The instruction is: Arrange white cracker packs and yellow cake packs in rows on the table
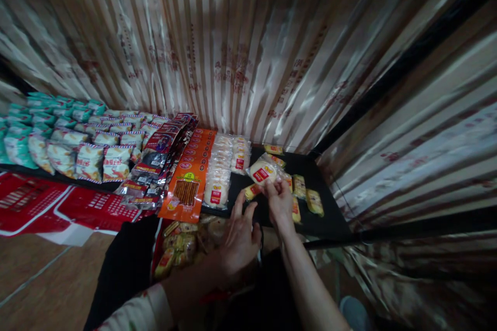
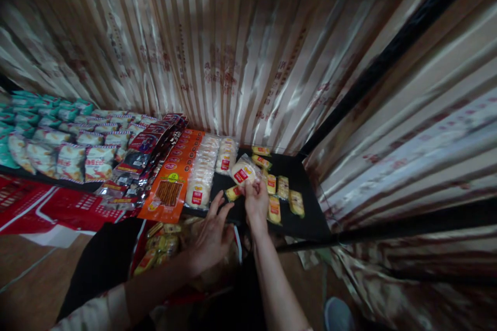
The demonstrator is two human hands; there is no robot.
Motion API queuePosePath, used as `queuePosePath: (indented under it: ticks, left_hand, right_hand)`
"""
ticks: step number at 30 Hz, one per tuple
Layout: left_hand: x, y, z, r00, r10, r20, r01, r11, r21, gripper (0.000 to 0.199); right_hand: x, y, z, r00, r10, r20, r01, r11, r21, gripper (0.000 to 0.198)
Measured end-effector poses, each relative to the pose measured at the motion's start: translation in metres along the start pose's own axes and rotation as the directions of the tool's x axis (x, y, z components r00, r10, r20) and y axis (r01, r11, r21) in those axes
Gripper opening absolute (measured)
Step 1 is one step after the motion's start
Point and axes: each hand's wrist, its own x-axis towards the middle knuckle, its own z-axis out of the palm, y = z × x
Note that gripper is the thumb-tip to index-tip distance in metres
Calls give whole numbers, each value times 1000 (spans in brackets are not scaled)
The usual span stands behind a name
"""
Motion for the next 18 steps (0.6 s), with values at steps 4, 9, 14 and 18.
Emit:
queuePosePath:
  ticks: [4,9,14,18]
  left_hand:
    - [12,-2,7,990,-140,14,141,982,-129,48]
    - [8,-9,6,984,-173,38,177,972,-157,48]
    - [4,-23,16,987,-155,46,160,978,-137,47]
    - [12,-26,28,975,-214,55,221,943,-250,44]
  right_hand:
    - [5,21,29,989,137,48,-139,989,57,33]
    - [2,40,32,969,246,15,-246,969,-4,30]
    - [1,37,10,980,195,-28,-195,981,-5,31]
    - [4,28,1,991,130,-24,-131,991,-5,37]
